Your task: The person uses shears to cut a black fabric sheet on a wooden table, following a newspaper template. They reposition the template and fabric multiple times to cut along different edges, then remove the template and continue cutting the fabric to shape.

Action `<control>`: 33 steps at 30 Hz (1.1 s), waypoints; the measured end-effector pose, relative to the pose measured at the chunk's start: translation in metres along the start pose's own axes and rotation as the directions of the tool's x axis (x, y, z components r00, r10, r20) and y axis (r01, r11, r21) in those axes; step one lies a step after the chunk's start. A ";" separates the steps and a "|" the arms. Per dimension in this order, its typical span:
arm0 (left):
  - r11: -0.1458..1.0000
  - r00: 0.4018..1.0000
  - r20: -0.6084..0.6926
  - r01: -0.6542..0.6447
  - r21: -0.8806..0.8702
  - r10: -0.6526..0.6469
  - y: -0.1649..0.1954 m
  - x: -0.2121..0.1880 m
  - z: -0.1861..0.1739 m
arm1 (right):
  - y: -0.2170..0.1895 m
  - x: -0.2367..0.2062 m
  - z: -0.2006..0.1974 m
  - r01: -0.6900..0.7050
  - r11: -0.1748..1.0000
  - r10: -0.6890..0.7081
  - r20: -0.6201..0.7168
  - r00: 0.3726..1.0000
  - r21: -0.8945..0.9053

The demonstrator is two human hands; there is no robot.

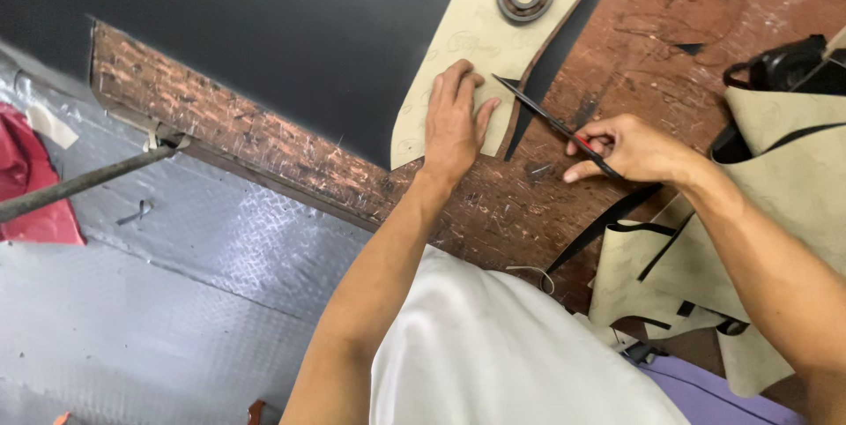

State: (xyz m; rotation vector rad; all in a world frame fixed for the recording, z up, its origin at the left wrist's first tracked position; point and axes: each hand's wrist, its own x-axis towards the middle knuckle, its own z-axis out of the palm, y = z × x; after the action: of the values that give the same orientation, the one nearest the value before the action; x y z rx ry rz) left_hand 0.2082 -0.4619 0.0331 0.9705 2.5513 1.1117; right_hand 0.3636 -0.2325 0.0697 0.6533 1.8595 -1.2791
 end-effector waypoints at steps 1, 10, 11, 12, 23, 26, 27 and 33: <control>1.000 1.000 -0.001 -0.004 0.007 0.004 -0.001 0.000 0.001 | 0.000 0.000 0.000 -0.009 1.000 0.009 -0.004 1.000 -0.014; 0.999 0.999 0.017 -0.031 0.010 0.031 0.003 0.000 -0.006 | 0.010 -0.002 0.004 -0.008 0.999 0.007 -0.034 0.999 -0.038; 0.999 0.999 0.014 -0.044 0.012 0.044 0.004 0.001 -0.007 | 0.011 -0.002 0.006 -0.015 1.000 0.015 -0.025 1.000 -0.015; 0.999 0.998 0.030 -0.048 0.021 0.048 0.005 0.002 -0.008 | 0.012 -0.002 0.010 -0.023 1.000 0.023 -0.018 1.000 0.009; 0.961 0.972 0.041 -0.235 0.146 0.232 0.011 0.007 -0.012 | 0.031 -0.056 0.039 -0.101 0.903 0.175 -0.144 0.974 0.417; 0.948 0.966 0.022 -0.257 0.189 0.258 0.009 0.017 -0.006 | 0.032 -0.065 0.034 -0.040 0.879 0.181 -0.256 0.949 0.474; 0.950 0.966 0.033 -0.258 0.176 0.256 0.009 0.021 -0.004 | 0.032 -0.066 0.029 0.008 0.879 0.160 -0.312 0.937 0.476; 0.947 0.948 0.137 -0.304 0.103 0.289 0.009 0.049 -0.008 | 0.020 -0.039 -0.047 0.209 0.823 0.068 -0.456 0.888 0.529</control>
State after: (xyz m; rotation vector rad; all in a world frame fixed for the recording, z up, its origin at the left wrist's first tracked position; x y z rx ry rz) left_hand 0.1719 -0.4306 0.0489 1.4462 2.4553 0.9379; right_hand 0.3869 -0.1808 0.1007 1.3104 1.8646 -1.8873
